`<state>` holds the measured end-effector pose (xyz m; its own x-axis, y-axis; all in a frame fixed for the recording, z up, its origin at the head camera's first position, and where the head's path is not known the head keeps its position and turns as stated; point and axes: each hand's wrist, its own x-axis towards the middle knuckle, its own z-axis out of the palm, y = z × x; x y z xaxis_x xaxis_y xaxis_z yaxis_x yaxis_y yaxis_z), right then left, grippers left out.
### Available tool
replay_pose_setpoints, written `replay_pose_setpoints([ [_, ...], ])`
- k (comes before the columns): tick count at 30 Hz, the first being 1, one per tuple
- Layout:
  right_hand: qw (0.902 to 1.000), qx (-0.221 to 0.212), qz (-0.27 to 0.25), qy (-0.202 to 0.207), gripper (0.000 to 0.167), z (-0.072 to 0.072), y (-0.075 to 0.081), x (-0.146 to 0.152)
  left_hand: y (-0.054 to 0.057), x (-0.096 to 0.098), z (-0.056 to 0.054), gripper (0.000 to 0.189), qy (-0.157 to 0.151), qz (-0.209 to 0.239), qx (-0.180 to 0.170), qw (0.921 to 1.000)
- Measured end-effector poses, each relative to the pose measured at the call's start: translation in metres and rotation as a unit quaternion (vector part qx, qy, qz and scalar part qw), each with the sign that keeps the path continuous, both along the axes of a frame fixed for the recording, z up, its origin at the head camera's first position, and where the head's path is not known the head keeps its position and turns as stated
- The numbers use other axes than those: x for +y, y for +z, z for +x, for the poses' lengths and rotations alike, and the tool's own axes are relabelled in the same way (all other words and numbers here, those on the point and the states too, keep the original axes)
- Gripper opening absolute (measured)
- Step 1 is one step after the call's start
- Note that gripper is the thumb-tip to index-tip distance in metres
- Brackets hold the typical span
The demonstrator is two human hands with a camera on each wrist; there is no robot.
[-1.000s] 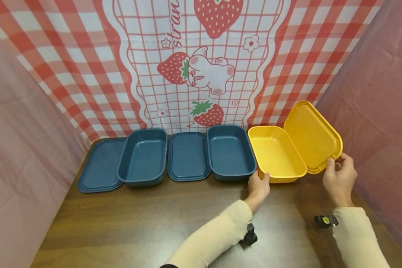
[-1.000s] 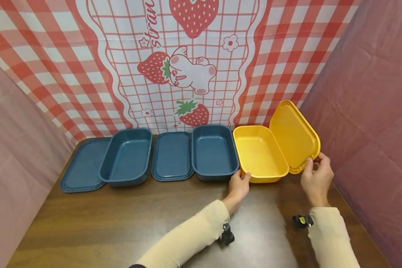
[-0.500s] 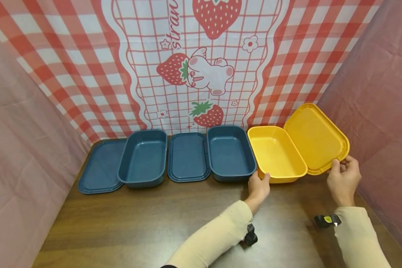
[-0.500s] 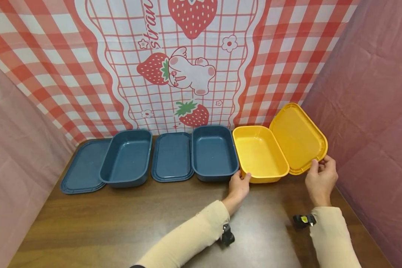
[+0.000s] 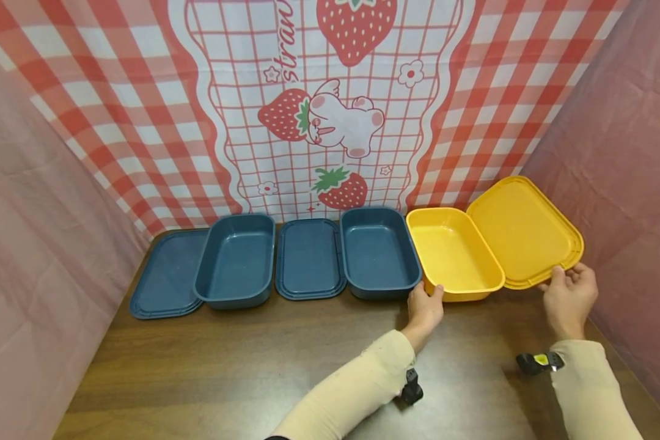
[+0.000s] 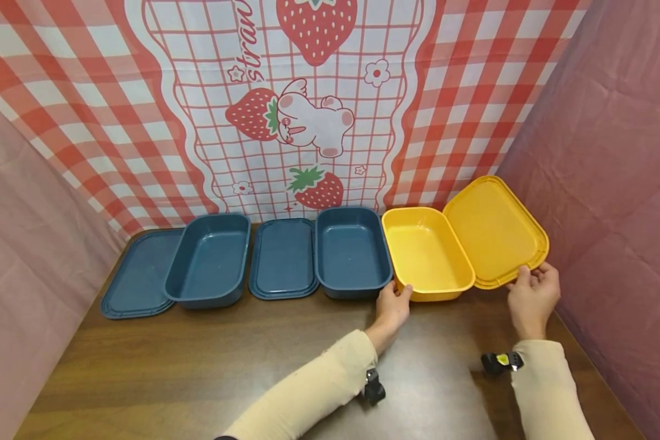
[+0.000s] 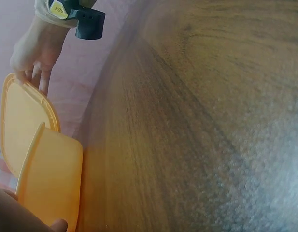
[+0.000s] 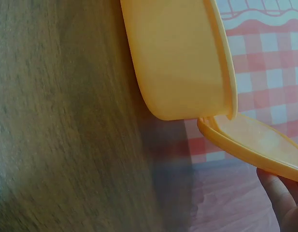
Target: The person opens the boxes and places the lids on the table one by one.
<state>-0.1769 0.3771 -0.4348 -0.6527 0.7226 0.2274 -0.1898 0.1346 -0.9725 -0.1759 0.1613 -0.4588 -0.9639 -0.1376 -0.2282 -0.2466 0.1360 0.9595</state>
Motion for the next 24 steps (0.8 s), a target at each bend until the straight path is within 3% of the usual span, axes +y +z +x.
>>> replay_pose_setpoints([
  [5,0.9988,0.0,-0.047,0.011,0.019,0.0,0.0,0.001,-0.001,0.0,0.0,0.049,-0.002,0.0,0.0,1.0],
  [15,0.9956,-0.011,-0.092,0.016,0.017,-0.006,-0.006,0.006,0.0,-0.001,-0.002,0.048,-0.003,0.003,-0.006,1.0],
  [24,0.9807,0.001,-0.194,0.025,0.014,-0.007,-0.014,0.015,0.002,-0.002,-0.001,0.047,0.001,0.002,-0.001,1.0],
])
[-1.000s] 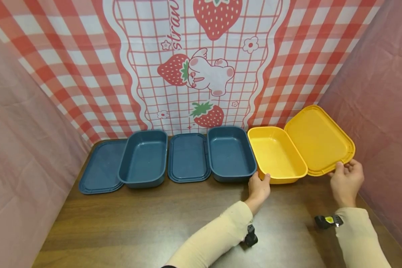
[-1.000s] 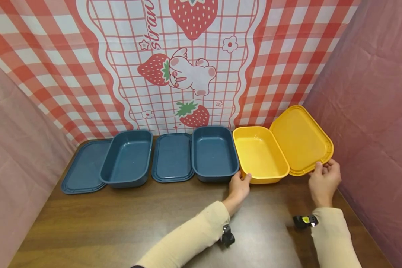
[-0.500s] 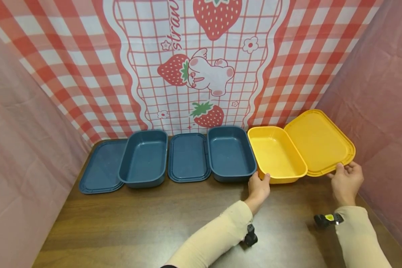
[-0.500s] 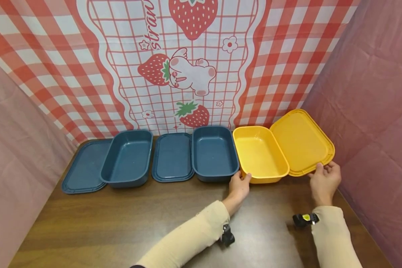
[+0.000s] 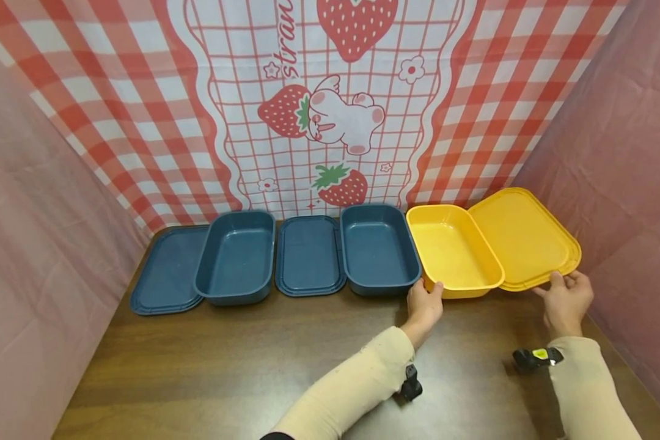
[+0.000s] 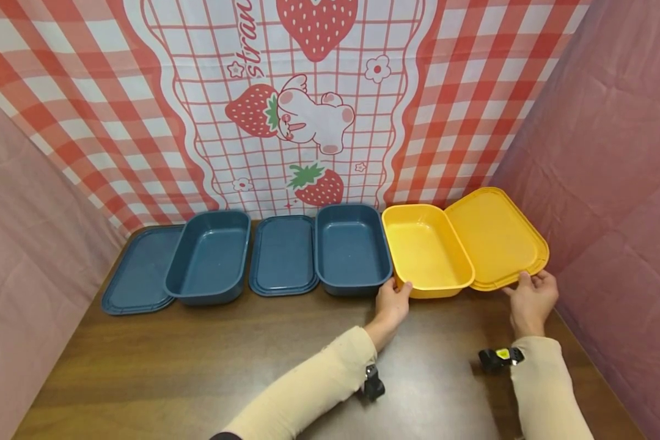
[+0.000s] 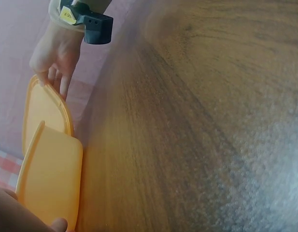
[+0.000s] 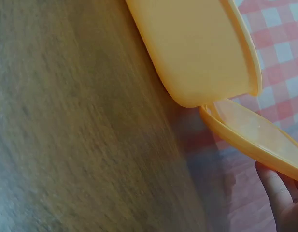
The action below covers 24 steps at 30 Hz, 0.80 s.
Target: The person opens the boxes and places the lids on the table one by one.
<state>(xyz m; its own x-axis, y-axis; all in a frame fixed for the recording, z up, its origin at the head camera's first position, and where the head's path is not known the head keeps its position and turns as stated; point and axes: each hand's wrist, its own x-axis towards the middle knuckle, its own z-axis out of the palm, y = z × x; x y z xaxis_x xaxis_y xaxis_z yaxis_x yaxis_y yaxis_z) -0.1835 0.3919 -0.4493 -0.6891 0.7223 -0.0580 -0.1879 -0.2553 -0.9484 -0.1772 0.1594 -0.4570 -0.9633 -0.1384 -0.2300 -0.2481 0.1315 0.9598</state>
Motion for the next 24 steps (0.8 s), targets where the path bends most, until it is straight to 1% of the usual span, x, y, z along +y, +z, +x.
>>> replay_pose_setpoints([
  [2,0.9998,-0.006,-0.02,0.0,0.014,0.0,-0.001,0.002,0.0,0.0,0.0,0.047,0.0,-0.001,0.0,1.0],
  [9,0.9978,-0.04,-0.051,0.011,0.01,0.0,-0.004,0.006,-0.001,-0.001,-0.001,0.047,-0.003,-0.005,-0.001,1.0],
  [14,0.9953,-0.048,-0.075,0.038,0.007,0.0,-0.01,0.012,-0.001,0.0,0.0,0.043,-0.002,-0.01,0.007,0.9999],
  [20,0.9922,-0.034,-0.106,0.055,0.011,0.001,-0.014,0.019,0.0,0.0,0.0,0.04,-0.001,-0.018,0.011,0.9998],
  [22,0.9915,-0.033,-0.108,0.065,0.012,0.003,-0.014,0.021,0.0,0.0,0.0,0.041,-0.001,-0.016,0.007,0.9999],
  [24,0.9909,-0.045,-0.103,0.073,0.013,0.004,-0.014,0.022,0.0,0.0,0.0,0.041,-0.002,-0.013,0.005,0.9999],
])
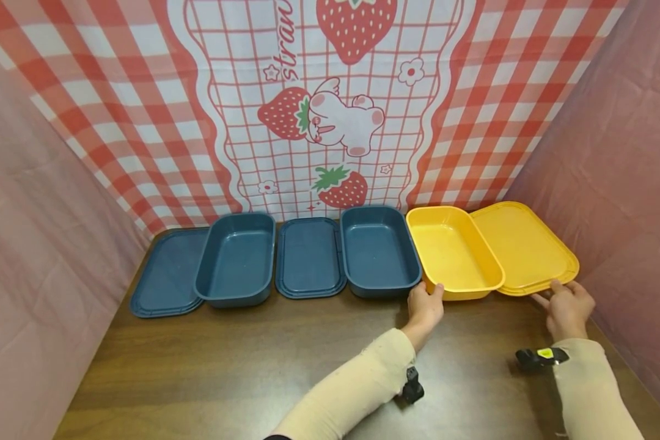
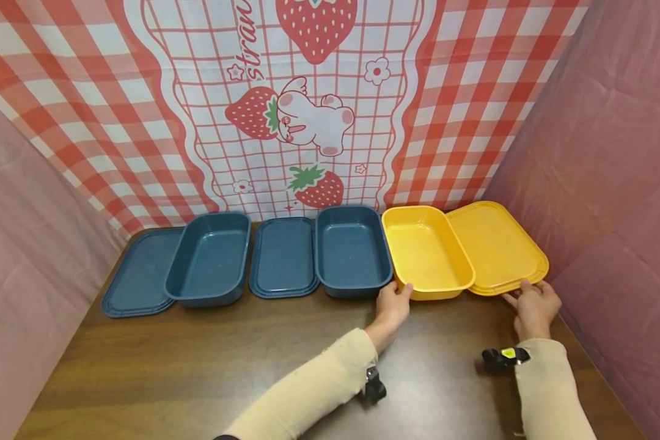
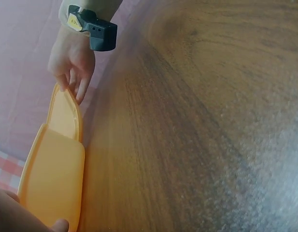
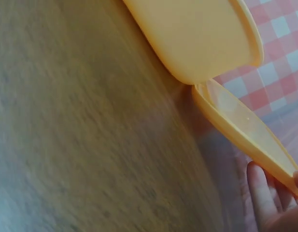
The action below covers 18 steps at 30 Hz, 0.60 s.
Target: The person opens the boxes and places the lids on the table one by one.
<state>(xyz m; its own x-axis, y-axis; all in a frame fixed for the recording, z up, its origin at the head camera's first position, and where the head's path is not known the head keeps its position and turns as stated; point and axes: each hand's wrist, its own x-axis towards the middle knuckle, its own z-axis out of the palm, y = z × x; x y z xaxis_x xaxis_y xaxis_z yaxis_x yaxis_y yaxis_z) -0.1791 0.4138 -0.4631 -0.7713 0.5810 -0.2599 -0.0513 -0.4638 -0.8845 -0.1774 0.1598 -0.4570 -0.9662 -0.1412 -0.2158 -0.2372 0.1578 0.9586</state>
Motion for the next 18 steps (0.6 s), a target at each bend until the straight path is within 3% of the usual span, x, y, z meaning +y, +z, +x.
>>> replay_pose_setpoints([
  [8,0.9923,-0.11,0.049,0.029,0.006,0.0026,0.0034,0.0032,0.0007,-0.0009,0.0006,0.037,0.002,0.009,0.0,1.0],
  [18,0.9607,-0.218,0.162,0.06,0.024,-0.0004,0.0049,0.0067,0.0043,-0.0004,0.0009,0.033,0.016,0.014,-0.019,0.9996],
])
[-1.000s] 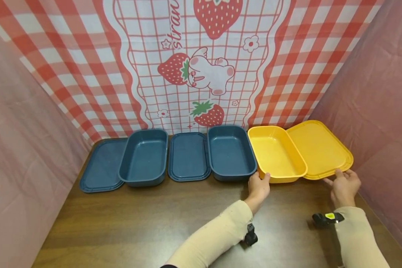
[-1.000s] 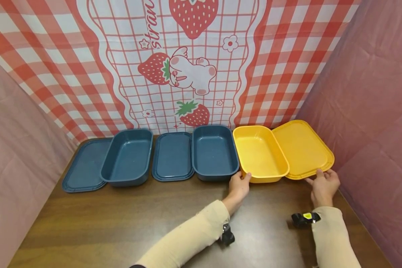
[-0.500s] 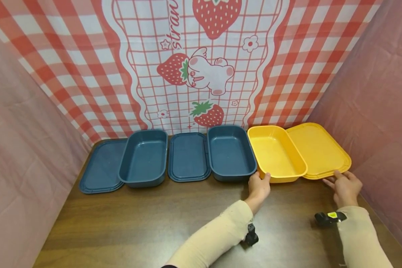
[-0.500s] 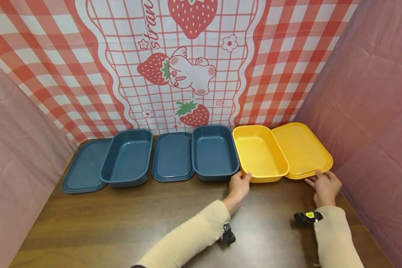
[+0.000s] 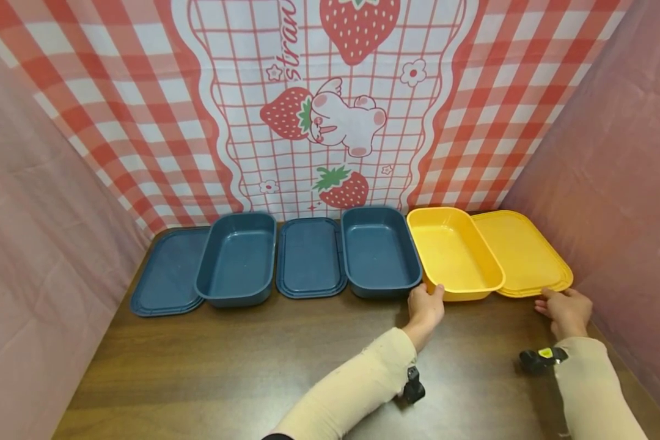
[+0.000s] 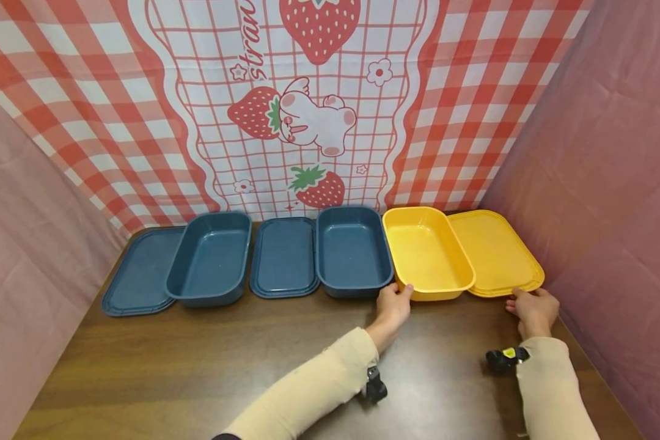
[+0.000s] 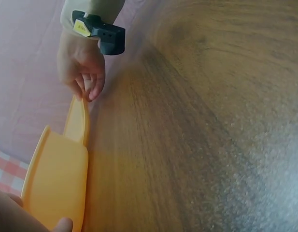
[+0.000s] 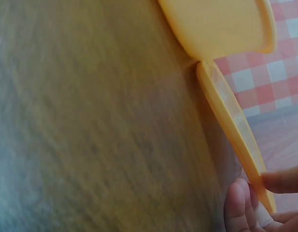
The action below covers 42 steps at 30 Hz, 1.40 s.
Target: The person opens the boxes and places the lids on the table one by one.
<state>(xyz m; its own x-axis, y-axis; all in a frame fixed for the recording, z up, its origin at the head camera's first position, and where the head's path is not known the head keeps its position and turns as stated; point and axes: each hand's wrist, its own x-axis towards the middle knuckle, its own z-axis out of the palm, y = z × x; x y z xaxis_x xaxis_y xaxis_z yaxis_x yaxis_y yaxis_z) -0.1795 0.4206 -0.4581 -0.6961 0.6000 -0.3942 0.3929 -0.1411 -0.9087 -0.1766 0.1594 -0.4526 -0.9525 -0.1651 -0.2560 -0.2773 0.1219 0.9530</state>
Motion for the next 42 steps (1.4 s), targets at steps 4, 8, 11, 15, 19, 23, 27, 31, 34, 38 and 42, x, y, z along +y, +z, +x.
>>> replay_pose_setpoints([
  [4,0.9979,-0.028,0.049,0.031,0.031,-0.004,-0.001,0.002,0.0,0.0,-0.001,0.035,-0.001,0.003,0.0,1.0],
  [8,0.9953,-0.04,0.07,0.054,0.015,-0.007,-0.002,0.004,0.0,0.0,-0.002,0.032,-0.002,0.004,0.001,1.0],
  [11,0.9936,-0.047,0.079,0.065,0.007,-0.008,-0.003,0.006,0.0,-0.001,-0.003,0.027,-0.002,0.004,0.002,1.0],
  [15,0.9922,-0.062,0.085,0.067,0.009,-0.01,-0.005,0.008,0.0,-0.001,-0.003,0.022,0.0,0.005,0.001,1.0],
  [19,0.9893,-0.082,0.1,0.067,0.014,-0.013,-0.005,0.01,0.001,-0.002,-0.003,0.02,0.002,0.006,0.004,1.0],
  [23,0.9846,-0.098,0.124,0.075,0.017,-0.016,-0.006,0.01,0.002,-0.002,-0.004,0.017,0.004,0.016,0.001,0.9999],
  [27,0.9816,-0.105,0.136,0.083,0.02,-0.016,-0.005,0.01,0.001,-0.003,-0.005,0.017,0.007,0.031,-0.007,0.9995],
  [31,0.9817,-0.106,0.133,0.087,0.02,-0.016,-0.005,0.009,0.001,-0.003,-0.005,0.017,0.01,0.045,-0.017,0.9988],
  [34,0.984,-0.101,0.119,0.085,0.02,-0.014,-0.005,0.008,0.001,-0.003,-0.004,0.017,0.008,0.052,-0.024,0.9983],
  [38,0.9845,-0.102,0.119,0.079,0.022,-0.01,-0.005,0.007,0.002,-0.003,-0.002,0.015,-0.001,0.054,-0.029,0.9981],
  [42,0.9799,-0.104,0.149,0.082,0.038,-0.008,-0.003,0.006,0.002,-0.004,-0.001,0.013,-0.009,0.053,-0.028,0.9981],
])
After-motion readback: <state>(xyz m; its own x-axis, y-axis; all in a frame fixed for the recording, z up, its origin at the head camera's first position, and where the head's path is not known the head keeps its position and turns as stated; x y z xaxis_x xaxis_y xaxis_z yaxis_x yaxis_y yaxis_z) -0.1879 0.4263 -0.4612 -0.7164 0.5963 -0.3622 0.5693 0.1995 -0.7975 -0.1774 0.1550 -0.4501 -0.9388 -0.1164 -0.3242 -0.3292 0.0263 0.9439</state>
